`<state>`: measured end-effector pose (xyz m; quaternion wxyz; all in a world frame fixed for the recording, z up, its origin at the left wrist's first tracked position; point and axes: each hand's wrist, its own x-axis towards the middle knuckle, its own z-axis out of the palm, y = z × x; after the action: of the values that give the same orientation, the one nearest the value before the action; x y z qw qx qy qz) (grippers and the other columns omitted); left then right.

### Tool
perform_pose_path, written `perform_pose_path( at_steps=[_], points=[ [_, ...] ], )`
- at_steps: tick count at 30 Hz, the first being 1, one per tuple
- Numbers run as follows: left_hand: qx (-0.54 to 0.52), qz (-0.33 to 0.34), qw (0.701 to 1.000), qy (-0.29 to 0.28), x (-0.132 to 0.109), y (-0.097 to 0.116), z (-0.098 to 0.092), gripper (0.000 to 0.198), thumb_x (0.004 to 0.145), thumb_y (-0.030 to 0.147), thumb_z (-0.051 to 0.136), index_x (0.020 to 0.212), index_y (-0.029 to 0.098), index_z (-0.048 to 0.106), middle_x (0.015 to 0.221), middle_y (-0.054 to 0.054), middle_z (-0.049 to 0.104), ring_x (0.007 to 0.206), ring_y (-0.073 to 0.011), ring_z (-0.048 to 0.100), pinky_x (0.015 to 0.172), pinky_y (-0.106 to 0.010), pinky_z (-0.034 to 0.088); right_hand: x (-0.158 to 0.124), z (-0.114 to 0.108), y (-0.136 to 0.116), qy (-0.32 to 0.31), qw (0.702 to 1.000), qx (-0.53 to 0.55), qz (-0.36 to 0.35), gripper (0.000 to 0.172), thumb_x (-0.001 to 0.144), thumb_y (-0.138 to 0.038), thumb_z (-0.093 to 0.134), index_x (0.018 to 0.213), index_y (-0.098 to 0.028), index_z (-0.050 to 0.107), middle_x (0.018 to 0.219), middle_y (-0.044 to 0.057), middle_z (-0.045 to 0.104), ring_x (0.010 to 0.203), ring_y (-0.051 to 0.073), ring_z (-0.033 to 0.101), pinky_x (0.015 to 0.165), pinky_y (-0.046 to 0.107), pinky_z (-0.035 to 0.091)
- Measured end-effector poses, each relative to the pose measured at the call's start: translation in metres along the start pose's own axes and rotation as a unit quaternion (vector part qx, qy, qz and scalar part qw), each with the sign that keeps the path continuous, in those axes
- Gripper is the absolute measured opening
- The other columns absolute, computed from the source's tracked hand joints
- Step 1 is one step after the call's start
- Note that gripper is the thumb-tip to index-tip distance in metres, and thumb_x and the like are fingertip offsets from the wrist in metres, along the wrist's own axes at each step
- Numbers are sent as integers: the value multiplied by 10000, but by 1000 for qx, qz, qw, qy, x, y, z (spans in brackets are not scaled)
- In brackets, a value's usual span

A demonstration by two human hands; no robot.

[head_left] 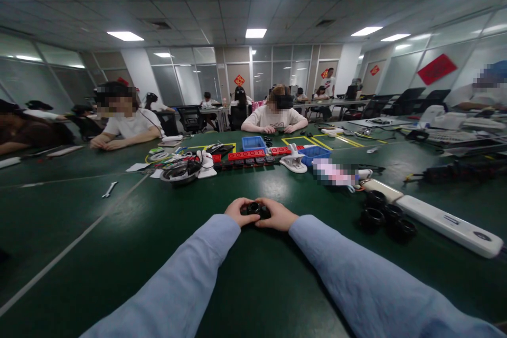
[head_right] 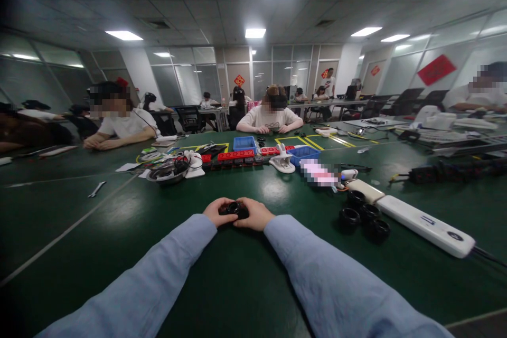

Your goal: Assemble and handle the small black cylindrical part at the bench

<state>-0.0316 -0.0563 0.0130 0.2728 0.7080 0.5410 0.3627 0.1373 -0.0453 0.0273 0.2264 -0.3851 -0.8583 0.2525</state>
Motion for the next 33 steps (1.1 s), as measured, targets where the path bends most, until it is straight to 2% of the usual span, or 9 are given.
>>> perform_pose_path(
  at_steps=[3,5,13,20,26,33],
  points=[
    [-24,2,998,-50,2,-6,-5,443,499,327,675,890,157,554,811,-33,574,722,-147,523,691,-283,407,2,-8,7,-83,995,49,-27,485,580,-311,621,1025,-165,495,922,31,544,821,148,508,722,269,389],
    [-28,-1,998,-58,2,-6,-6,446,494,324,678,889,157,554,808,-32,579,717,-146,522,688,-282,404,4,-10,9,-99,993,56,-33,440,588,-279,617,998,-156,515,878,21,549,785,138,512,702,258,396],
    [-41,1,997,-61,1,-2,-6,422,501,292,674,877,148,549,787,-33,583,694,-139,521,663,-269,412,6,-7,13,-85,994,16,-60,370,609,-286,598,955,-167,542,837,14,526,769,134,494,692,250,388],
    [-54,3,997,-62,0,-3,-5,435,512,289,672,894,136,533,827,-50,590,748,-161,543,697,-291,421,6,-7,14,-77,995,-2,-60,360,615,-317,592,943,-175,549,818,14,520,746,134,488,668,252,388],
    [-34,2,998,-54,-1,0,-5,425,505,285,673,882,139,541,806,-41,585,726,-147,532,687,-271,412,6,-7,10,-75,996,-16,-49,346,606,-313,599,911,-156,551,800,18,518,718,130,483,633,240,381],
    [-33,-1,998,-47,-1,2,-3,439,497,295,679,878,126,541,781,-40,571,697,-143,516,664,-275,410,9,-5,13,-79,996,16,-44,371,589,-327,613,908,-155,530,773,8,518,681,115,472,594,224,364]
  ],
)
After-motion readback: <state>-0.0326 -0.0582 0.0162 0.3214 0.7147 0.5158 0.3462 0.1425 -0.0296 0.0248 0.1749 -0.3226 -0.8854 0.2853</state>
